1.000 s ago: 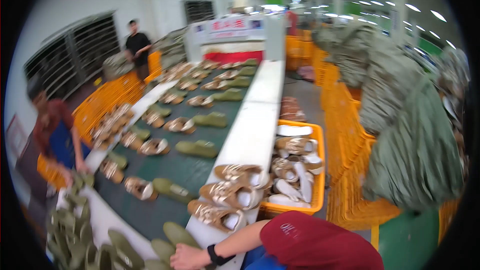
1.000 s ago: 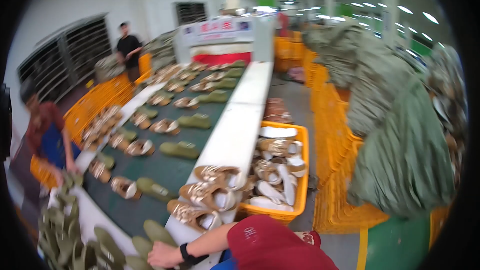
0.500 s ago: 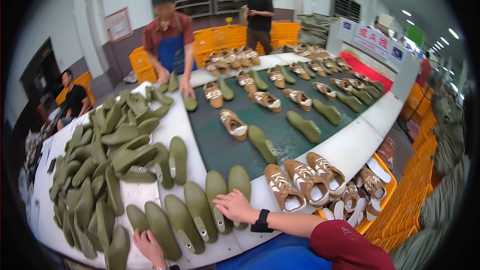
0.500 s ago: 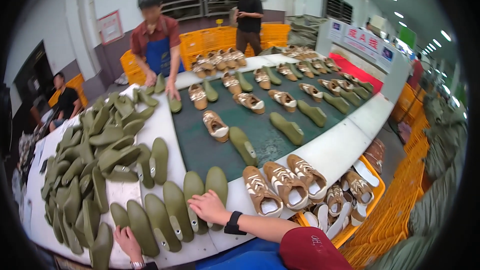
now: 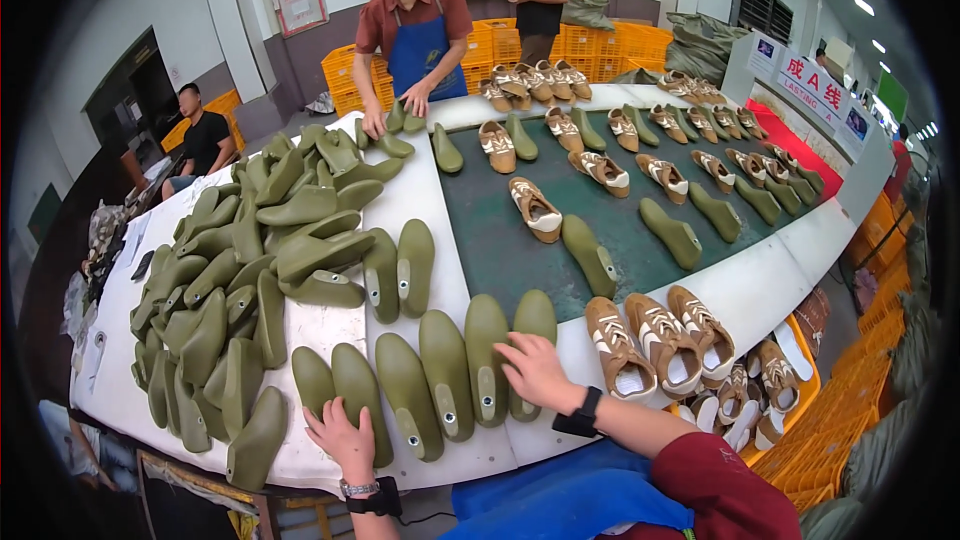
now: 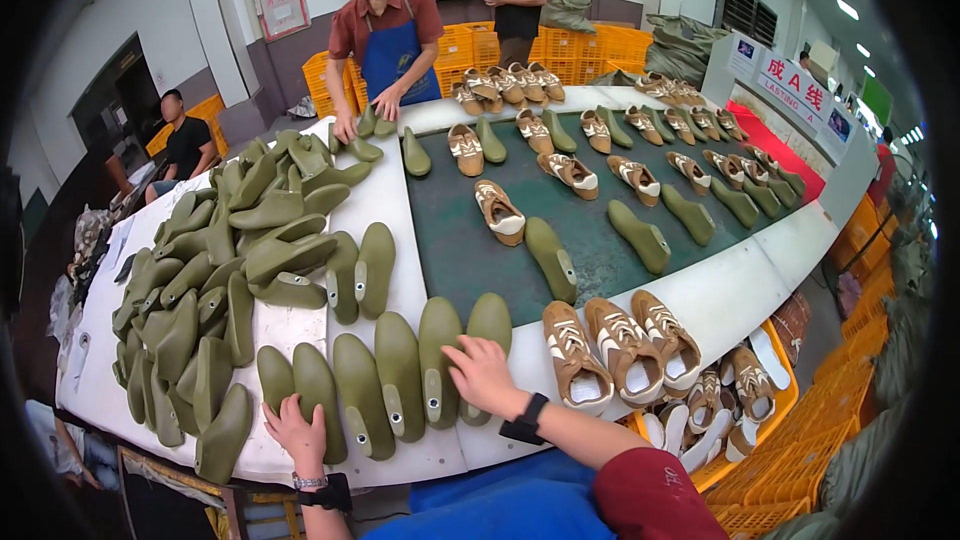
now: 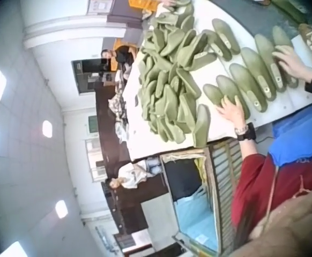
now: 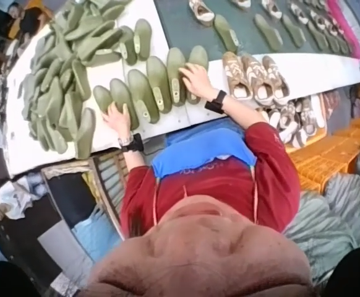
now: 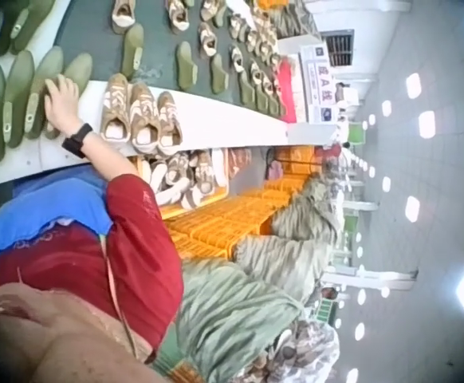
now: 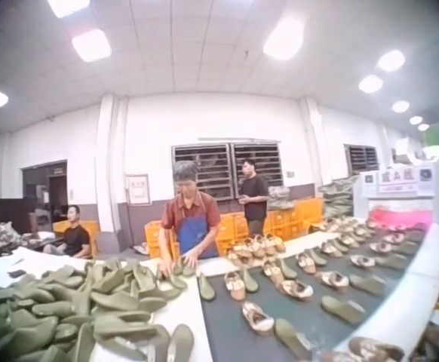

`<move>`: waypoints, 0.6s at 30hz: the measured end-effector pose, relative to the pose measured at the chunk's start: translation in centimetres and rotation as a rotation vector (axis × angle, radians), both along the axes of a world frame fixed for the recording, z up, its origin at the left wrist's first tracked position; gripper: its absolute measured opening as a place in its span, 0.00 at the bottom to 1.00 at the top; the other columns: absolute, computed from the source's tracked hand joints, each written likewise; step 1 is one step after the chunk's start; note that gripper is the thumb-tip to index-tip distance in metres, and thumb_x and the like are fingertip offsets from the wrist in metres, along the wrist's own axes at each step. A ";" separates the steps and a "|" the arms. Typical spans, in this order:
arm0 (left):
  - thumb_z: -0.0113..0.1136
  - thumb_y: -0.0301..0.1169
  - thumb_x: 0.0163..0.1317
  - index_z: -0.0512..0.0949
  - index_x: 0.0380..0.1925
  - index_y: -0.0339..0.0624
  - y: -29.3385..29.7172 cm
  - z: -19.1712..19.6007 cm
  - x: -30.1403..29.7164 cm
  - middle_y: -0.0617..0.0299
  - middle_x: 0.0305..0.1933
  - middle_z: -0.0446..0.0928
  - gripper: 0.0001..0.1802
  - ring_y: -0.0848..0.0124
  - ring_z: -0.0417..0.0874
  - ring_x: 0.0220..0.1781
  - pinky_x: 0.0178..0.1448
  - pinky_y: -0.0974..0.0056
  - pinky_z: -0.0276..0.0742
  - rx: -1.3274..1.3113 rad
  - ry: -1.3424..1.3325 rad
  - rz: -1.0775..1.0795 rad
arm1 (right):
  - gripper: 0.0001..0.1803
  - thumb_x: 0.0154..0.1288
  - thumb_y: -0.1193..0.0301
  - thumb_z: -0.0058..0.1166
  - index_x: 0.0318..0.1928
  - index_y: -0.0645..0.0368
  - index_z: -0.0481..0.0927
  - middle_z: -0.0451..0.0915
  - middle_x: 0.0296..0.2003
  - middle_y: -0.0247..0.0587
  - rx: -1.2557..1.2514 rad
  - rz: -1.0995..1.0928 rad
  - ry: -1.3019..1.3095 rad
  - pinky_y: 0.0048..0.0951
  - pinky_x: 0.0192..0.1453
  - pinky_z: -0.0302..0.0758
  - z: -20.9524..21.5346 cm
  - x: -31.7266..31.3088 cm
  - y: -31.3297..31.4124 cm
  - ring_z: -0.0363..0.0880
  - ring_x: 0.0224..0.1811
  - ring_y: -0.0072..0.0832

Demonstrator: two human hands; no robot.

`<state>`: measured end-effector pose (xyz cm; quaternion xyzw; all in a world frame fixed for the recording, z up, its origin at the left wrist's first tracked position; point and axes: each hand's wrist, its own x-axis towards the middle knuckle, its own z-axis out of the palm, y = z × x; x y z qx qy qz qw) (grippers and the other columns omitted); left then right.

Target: Sort shoes and shoe lasts on an assembly line conveyor belt.

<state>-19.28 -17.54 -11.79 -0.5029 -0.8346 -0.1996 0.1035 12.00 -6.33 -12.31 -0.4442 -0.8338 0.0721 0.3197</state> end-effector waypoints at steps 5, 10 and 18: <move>0.66 0.38 0.48 0.73 0.49 0.41 -0.1 0.0 0.2 0.55 0.53 0.72 0.27 0.40 0.53 0.69 0.67 0.34 0.47 0.023 -0.013 -0.005 | 0.33 0.58 0.62 0.52 0.65 0.46 0.60 0.75 0.48 0.58 -0.585 -0.174 -0.393 0.45 0.37 0.76 5.1 2.6 -3.9 0.80 0.36 0.50; 0.66 0.39 0.48 0.73 0.48 0.41 -0.4 0.1 0.2 0.55 0.53 0.72 0.27 0.40 0.53 0.69 0.67 0.34 0.46 0.049 -0.039 -0.003 | 0.35 0.60 0.59 0.51 0.67 0.39 0.54 0.80 0.22 0.49 -0.593 -0.115 -0.477 0.47 0.32 0.74 5.2 5.0 -4.2 0.80 0.27 0.49; 0.65 0.38 0.48 0.73 0.48 0.40 -1.0 0.5 -0.3 0.54 0.53 0.71 0.27 0.41 0.52 0.69 0.68 0.35 0.46 0.061 -0.058 -0.002 | 0.27 0.62 0.64 0.55 0.61 0.47 0.64 0.75 0.44 0.28 -1.399 -0.150 0.813 0.14 0.17 0.62 10.8 9.8 3.3 0.76 0.31 0.14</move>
